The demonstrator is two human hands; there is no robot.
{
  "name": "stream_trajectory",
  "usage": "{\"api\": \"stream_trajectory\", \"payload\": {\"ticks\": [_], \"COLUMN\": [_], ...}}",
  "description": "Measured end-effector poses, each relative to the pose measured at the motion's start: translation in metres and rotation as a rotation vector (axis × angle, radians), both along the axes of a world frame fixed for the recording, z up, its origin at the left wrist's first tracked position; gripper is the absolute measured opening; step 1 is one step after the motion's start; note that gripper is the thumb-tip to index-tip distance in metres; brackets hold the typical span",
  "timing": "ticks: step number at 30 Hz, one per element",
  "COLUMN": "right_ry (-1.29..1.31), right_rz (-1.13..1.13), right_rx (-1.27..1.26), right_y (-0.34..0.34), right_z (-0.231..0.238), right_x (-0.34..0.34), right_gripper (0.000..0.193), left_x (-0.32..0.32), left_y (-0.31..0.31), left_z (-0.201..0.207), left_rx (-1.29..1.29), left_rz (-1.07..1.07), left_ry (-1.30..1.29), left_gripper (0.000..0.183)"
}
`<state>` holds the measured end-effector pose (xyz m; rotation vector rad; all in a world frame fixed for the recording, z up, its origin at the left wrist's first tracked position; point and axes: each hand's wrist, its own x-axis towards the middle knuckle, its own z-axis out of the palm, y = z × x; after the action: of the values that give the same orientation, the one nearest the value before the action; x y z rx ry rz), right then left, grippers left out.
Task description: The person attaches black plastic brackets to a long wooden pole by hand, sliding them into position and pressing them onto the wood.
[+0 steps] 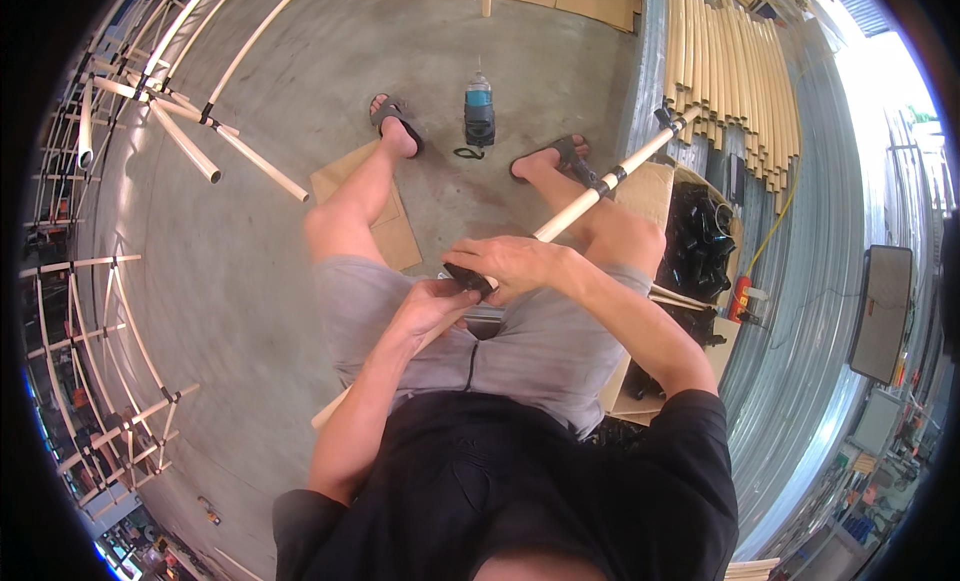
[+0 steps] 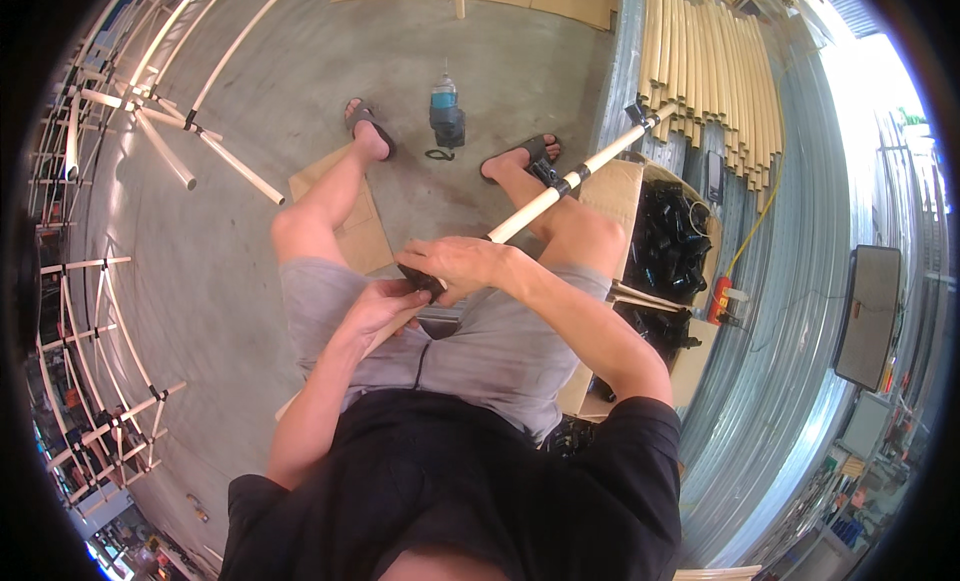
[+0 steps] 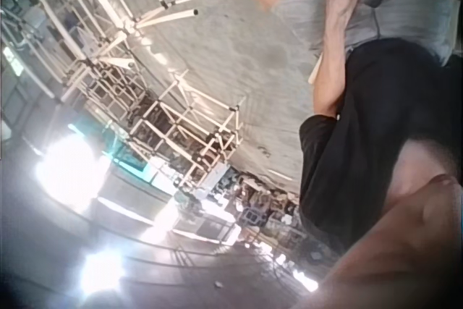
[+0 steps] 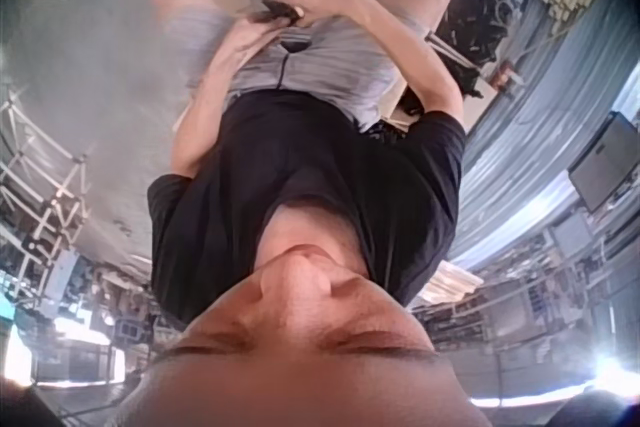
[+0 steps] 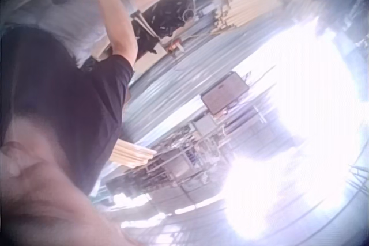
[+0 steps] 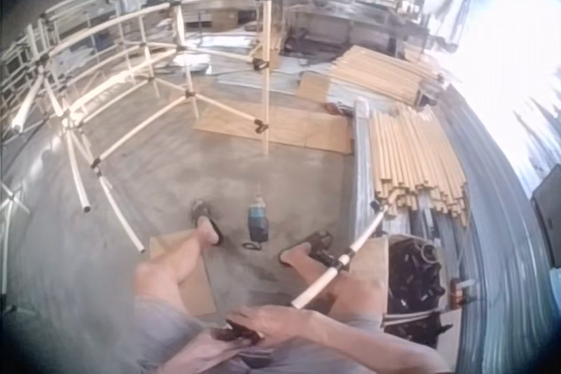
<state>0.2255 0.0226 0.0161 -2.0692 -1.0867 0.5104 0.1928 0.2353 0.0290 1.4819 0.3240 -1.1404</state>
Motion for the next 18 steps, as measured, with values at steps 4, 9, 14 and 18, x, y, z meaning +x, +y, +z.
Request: {"api": "stream_trajectory", "payload": {"ticks": [4,9,14,18], "right_ry": [0.079,0.111,0.087,0.066], "right_rz": [0.045,0.026,-0.020,0.012], "right_rx": [-0.078,-0.040,0.046,0.030], "right_y": [0.001,-0.001,-0.002,-0.002], "right_z": [0.006,-0.001,-0.008,-0.003], "right_x": [0.004,0.002,-0.003,0.000], "right_gripper": [0.082,0.083,0.087,0.087], "left_x": [-0.001,0.000,-0.001,-0.001], "left_y": [-0.001,-0.001,0.002,-0.001], "left_z": [0.002,0.000,-0.007,0.001], "left_rx": [-0.018,-0.034,-0.060,-0.041], "left_rz": [0.022,-0.004,0.064,0.070], "left_ry": [0.033,0.054,0.094,0.082], "left_gripper": [0.036,0.038,0.034,0.032]}}
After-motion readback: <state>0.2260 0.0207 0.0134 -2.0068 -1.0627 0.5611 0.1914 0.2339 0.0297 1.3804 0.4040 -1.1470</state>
